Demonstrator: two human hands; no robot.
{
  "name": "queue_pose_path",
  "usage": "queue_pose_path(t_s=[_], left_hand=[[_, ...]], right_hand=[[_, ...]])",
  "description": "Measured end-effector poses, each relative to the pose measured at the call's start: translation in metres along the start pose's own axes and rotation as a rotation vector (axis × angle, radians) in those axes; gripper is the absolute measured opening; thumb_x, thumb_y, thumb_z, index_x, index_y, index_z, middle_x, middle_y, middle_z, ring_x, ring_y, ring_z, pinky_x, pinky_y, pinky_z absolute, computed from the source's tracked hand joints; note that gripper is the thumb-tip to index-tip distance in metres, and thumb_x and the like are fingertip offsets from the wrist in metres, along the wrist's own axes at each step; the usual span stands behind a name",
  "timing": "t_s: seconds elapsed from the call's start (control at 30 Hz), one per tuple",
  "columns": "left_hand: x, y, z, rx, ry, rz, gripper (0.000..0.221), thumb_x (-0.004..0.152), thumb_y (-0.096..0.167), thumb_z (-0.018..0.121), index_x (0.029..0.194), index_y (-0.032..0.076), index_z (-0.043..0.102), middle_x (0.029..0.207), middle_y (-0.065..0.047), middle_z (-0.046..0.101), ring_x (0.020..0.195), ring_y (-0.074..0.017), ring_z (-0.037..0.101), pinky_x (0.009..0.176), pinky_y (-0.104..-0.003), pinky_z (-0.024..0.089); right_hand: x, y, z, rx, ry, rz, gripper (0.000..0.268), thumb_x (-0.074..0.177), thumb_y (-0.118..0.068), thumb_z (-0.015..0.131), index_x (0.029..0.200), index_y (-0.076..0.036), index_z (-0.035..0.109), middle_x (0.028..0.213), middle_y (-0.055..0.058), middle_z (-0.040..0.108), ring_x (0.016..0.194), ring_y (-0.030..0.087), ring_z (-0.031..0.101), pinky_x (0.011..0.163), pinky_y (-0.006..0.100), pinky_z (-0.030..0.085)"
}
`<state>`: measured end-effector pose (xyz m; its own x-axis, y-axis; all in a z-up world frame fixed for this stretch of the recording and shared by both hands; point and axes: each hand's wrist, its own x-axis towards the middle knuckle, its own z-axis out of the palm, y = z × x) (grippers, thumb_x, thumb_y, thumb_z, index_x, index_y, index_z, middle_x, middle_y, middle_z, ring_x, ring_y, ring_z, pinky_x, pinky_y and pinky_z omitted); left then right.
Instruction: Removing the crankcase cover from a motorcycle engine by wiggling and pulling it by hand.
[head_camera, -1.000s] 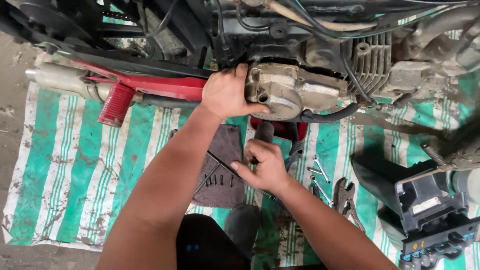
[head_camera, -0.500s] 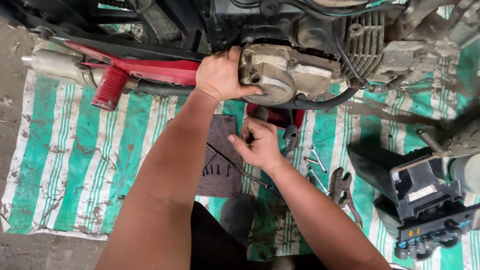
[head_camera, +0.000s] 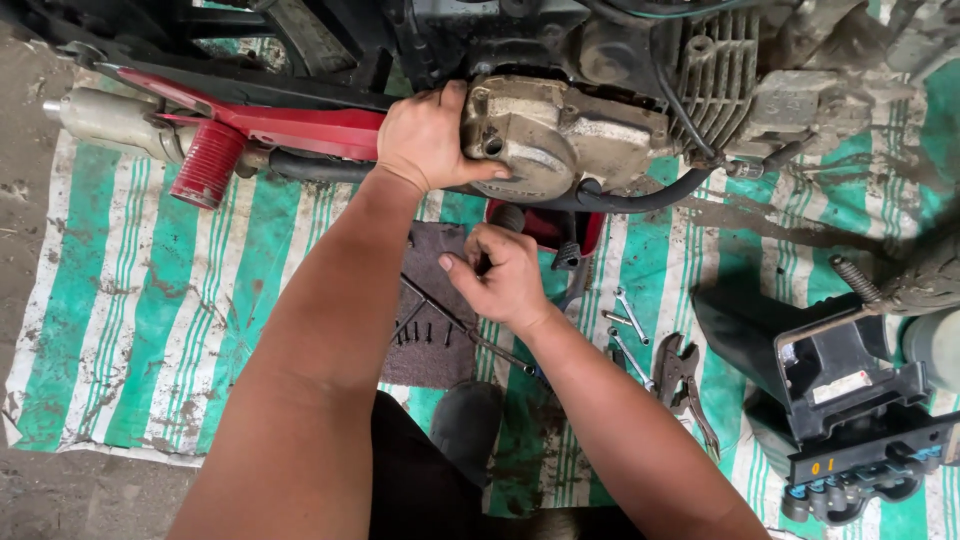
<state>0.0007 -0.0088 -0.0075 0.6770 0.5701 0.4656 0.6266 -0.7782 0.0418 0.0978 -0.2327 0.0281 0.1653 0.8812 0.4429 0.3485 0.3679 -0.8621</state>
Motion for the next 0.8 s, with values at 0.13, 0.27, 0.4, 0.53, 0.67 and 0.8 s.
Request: queue_pose_path(t_s=[0.13, 0.27, 0.4, 0.53, 0.67, 0.8], left_hand=[[0.0, 0.0, -0.001, -0.013, -0.024, -0.016, 0.125, 0.061, 0.103, 0.092, 0.125, -0.002, 0.066, 0.086, -0.012, 0.078, 0.065, -0.0355, 0.075, 0.064, -0.046, 0.063], [0.002, 0.002, -0.003, 0.004, -0.019, -0.01, 0.123, 0.061, 0.103, 0.091, 0.122, -0.001, 0.067, 0.083, -0.012, 0.077, 0.061, -0.0346, 0.074, 0.062, -0.045, 0.063], [0.003, 0.005, -0.009, -0.016, -0.007, -0.015, 0.121, 0.058, 0.099, 0.094, 0.12, -0.001, 0.068, 0.083, -0.012, 0.077, 0.061, -0.0353, 0.074, 0.062, -0.045, 0.062], [-0.006, -0.007, 0.017, 0.042, 0.033, 0.02, 0.128, 0.06, 0.117, 0.057, 0.13, 0.01, 0.066, 0.089, -0.013, 0.08, 0.084, -0.0337, 0.083, 0.074, -0.046, 0.065], [-0.005, -0.01, 0.019, 0.018, 0.009, 0.01, 0.131, 0.058, 0.117, 0.057, 0.131, 0.009, 0.066, 0.091, -0.015, 0.081, 0.086, -0.0347, 0.083, 0.075, -0.048, 0.065], [-0.007, -0.01, 0.021, 0.026, -0.001, 0.013, 0.132, 0.062, 0.119, 0.05, 0.133, 0.008, 0.064, 0.092, -0.017, 0.081, 0.086, -0.0366, 0.083, 0.075, -0.049, 0.065]], right_hand=[[0.001, -0.002, -0.002, 0.0, 0.004, -0.018, 0.027, 0.088, -0.006, 0.08, 0.076, -0.004, 0.055, 0.066, 0.004, 0.057, 0.055, 0.02, 0.046, 0.056, 0.032, 0.042], [0.002, -0.004, -0.003, 0.014, 0.0, -0.016, 0.026, 0.088, -0.006, 0.079, 0.076, -0.004, 0.057, 0.066, 0.005, 0.058, 0.056, 0.02, 0.047, 0.057, 0.032, 0.043], [0.002, -0.001, -0.003, 0.013, 0.003, -0.004, 0.025, 0.087, -0.007, 0.079, 0.075, -0.004, 0.057, 0.067, 0.004, 0.06, 0.055, 0.02, 0.049, 0.056, 0.031, 0.044], [0.003, 0.014, -0.001, 0.109, 0.039, -0.108, 0.035, 0.094, -0.019, 0.083, 0.074, -0.013, 0.055, 0.058, 0.008, 0.057, 0.052, 0.035, 0.061, 0.051, 0.037, 0.049], [0.004, 0.014, -0.002, 0.101, 0.038, -0.11, 0.035, 0.093, -0.017, 0.083, 0.074, -0.013, 0.055, 0.058, 0.008, 0.057, 0.052, 0.036, 0.062, 0.05, 0.037, 0.049], [0.002, 0.015, -0.001, 0.098, 0.031, -0.099, 0.034, 0.093, -0.018, 0.083, 0.074, -0.013, 0.056, 0.058, 0.008, 0.058, 0.052, 0.036, 0.062, 0.05, 0.038, 0.049]])
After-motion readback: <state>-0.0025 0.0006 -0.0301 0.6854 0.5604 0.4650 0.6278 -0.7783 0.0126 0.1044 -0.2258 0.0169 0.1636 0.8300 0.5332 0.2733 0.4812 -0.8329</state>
